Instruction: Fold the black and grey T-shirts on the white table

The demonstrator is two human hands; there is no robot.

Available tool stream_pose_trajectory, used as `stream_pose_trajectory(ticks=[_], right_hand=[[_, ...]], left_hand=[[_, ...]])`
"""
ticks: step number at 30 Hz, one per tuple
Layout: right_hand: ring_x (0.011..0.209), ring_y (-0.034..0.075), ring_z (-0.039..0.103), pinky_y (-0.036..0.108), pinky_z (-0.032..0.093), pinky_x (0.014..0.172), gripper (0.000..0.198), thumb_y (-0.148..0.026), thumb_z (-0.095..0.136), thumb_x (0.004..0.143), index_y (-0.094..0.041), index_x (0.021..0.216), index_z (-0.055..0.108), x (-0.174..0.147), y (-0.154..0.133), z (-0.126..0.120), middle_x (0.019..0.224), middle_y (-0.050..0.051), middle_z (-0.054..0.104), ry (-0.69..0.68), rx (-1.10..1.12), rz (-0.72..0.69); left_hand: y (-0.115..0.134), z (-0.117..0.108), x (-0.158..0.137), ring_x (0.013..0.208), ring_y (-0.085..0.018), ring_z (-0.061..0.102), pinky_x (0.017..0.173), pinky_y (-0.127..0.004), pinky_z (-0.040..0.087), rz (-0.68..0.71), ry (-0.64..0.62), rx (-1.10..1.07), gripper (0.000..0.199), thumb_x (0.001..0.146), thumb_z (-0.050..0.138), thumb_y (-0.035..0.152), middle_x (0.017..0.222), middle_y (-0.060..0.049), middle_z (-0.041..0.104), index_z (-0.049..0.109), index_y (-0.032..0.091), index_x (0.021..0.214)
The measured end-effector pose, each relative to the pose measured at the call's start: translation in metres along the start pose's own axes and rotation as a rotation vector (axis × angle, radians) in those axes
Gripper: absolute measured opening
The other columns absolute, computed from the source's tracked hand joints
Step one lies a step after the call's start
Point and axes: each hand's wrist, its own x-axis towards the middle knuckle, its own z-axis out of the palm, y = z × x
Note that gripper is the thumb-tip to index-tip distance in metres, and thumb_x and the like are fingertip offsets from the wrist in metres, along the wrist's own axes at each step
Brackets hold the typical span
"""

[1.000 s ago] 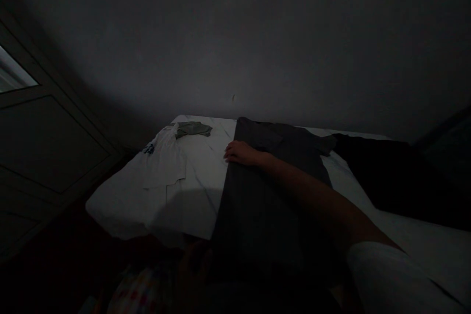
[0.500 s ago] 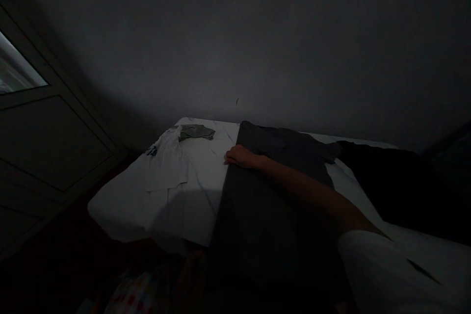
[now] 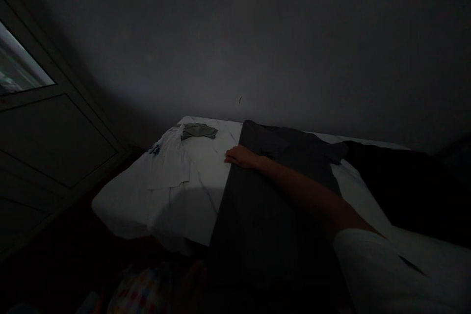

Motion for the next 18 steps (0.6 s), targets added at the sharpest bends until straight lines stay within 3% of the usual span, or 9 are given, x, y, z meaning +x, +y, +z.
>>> stream_pose_trajectory(ticks=[5,9,12,14,16,18], right_hand=[[0.112,0.021,0.055,0.032,0.039,0.097,0.044,-0.049,0.046,0.098,-0.015,0.12,0.064,-0.013,-0.01,-0.013,0.119,0.01,0.062,0.068,0.031,0.072],[0.117,0.021,0.055,0.033,0.042,0.1,0.045,-0.044,0.048,0.097,-0.014,0.13,0.059,-0.069,-0.045,-0.043,0.13,0.01,0.058,0.092,0.169,0.149],[0.107,0.017,0.06,0.028,0.044,0.091,0.039,-0.041,0.051,0.096,-0.015,0.124,0.063,-0.135,-0.094,-0.063,0.12,0.008,0.064,0.108,0.377,0.257],[0.089,0.012,0.062,0.023,0.044,0.079,0.034,-0.042,0.05,0.095,-0.018,0.11,0.068,-0.183,-0.139,-0.062,0.102,0.004,0.068,0.151,0.571,0.41],[0.075,0.011,0.061,0.022,0.042,0.066,0.042,-0.051,0.043,0.095,-0.018,0.093,0.069,-0.226,-0.19,-0.043,0.085,0.004,0.067,0.167,0.787,0.617],[0.066,0.014,0.06,0.025,0.043,0.059,0.049,-0.061,0.043,0.091,-0.021,0.084,0.069,-0.258,-0.239,-0.009,0.073,0.004,0.066,0.201,0.94,0.869]], left_hand=[[-0.01,0.008,0.02,0.129,-0.017,0.06,0.109,-0.03,0.058,-0.048,-0.026,0.042,0.065,0.071,0.047,0.069,0.135,-0.002,0.06,0.069,0.025,0.113],[-0.006,0.011,0.03,0.122,-0.022,0.063,0.106,-0.036,0.059,-0.044,-0.102,0.103,0.082,0.066,0.05,0.075,0.13,-0.011,0.062,0.065,0.015,0.12],[-0.003,0.005,0.03,0.129,-0.025,0.059,0.115,-0.043,0.053,0.004,-0.184,0.159,0.088,0.056,0.061,0.078,0.135,-0.011,0.059,0.067,0.015,0.118],[-0.005,0.0,0.032,0.14,-0.027,0.049,0.124,-0.044,0.046,0.069,-0.193,0.196,0.089,0.044,0.072,0.074,0.143,-0.008,0.052,0.069,0.017,0.113],[-0.009,-0.002,0.037,0.143,-0.026,0.046,0.126,-0.043,0.043,0.121,-0.158,0.217,0.088,0.042,0.074,0.072,0.145,-0.007,0.051,0.069,0.018,0.111],[-0.014,-0.002,0.042,0.139,-0.024,0.05,0.122,-0.043,0.048,0.128,-0.115,0.223,0.086,0.051,0.066,0.076,0.141,-0.009,0.054,0.068,0.017,0.113]])
